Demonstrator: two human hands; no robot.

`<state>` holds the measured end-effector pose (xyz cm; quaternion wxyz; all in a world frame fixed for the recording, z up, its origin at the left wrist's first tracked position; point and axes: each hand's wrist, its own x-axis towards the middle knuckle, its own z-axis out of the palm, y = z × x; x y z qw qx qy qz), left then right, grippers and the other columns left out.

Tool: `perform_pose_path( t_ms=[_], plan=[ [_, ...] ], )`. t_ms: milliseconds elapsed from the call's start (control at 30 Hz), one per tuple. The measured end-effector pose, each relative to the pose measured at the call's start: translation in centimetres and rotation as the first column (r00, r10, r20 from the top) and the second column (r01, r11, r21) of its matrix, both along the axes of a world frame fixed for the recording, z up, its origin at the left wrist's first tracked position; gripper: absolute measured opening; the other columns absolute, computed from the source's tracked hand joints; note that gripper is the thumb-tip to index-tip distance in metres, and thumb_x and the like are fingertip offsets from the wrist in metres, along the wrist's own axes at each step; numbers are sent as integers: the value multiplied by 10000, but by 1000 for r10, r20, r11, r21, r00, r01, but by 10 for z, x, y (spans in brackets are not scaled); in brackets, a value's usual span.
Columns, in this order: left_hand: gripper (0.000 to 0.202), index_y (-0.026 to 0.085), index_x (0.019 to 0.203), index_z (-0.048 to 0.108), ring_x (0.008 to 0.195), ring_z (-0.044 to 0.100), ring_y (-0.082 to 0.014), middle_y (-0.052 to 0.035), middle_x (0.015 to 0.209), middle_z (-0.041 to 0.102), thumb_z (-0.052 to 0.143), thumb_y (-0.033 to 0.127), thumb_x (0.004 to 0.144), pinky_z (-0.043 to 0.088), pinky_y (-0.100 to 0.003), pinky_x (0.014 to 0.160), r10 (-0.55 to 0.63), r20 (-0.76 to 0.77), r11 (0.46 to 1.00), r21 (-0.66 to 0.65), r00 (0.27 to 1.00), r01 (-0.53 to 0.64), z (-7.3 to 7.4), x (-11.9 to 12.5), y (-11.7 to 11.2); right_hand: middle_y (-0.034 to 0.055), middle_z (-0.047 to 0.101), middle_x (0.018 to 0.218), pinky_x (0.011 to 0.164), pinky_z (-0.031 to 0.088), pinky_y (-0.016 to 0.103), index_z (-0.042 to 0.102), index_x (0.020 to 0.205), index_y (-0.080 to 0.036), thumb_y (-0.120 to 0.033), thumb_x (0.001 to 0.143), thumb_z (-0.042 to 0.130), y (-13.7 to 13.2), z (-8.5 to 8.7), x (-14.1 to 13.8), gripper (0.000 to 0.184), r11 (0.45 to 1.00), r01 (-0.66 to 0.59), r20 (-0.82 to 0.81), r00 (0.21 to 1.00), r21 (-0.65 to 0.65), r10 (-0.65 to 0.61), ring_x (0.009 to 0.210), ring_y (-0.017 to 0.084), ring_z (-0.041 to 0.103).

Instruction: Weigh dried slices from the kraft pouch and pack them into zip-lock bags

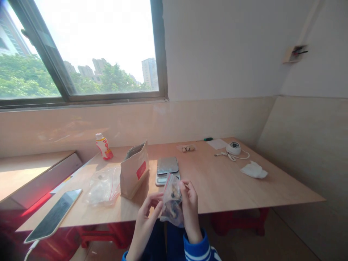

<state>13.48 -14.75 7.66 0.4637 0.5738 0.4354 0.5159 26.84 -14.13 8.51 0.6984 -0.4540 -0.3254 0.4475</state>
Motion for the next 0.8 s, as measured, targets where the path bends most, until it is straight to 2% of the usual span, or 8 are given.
perform_pose_path(
  t_ms=[100,200,300,433,533,600,700,800],
  plan=[
    [356,189,978,681,742,562,-171,-34,782,645,639,470,764,438,-255,712,-30,34,999,-44,999,31,-4,-2,-2,-38,550,624,501,411,221,531,812,-213,-539,749,629,-1,3,-2,346,997,-77,-17,997,3,77,548,131,515],
    [326,159,771,666,713,543,-154,-22,712,603,664,483,738,429,-239,684,-87,95,991,-96,992,96,-7,-6,-5,-25,579,670,526,424,233,533,886,-216,-546,772,608,0,-1,-5,357,995,-99,-19,995,-7,98,584,144,542],
    [322,153,702,614,673,519,-121,8,670,553,698,464,715,417,-211,642,-82,206,985,-134,975,111,-11,-7,-6,2,623,764,585,461,262,496,974,-232,-566,754,623,6,-12,-5,420,999,34,53,998,-5,-33,670,172,590],
    [348,157,760,594,565,484,-79,37,622,528,707,481,702,393,-183,542,17,330,976,-212,944,57,-15,-4,-4,-21,537,626,594,446,265,443,681,-224,-614,734,605,12,-27,1,425,964,263,278,924,32,-262,620,159,545],
    [406,153,825,592,581,560,-111,3,683,601,725,502,667,438,-208,529,80,356,961,-275,931,23,-12,1,0,-41,418,504,571,421,265,384,557,-225,-639,825,447,11,-28,5,497,986,165,387,908,22,-161,526,139,474],
    [423,150,820,585,640,619,-150,-22,729,636,752,491,631,498,-253,591,75,373,957,-288,925,39,-8,6,4,-35,422,506,570,420,268,402,564,-221,-621,865,381,8,-24,3,500,998,56,437,897,13,-56,517,141,476],
    [417,162,746,551,692,655,-175,-19,728,644,784,469,587,535,-301,685,65,414,961,-272,908,55,-4,14,6,6,536,656,636,445,274,497,684,-203,-527,898,397,2,-17,-4,401,995,-78,560,828,66,28,649,167,556],
    [421,177,735,528,725,673,-194,-24,748,662,773,486,589,538,-308,691,89,443,961,-273,892,40,-3,19,5,36,601,820,744,461,291,560,804,-200,-413,896,463,-3,-12,-9,251,976,-202,675,732,85,93,803,187,590]
  ],
)
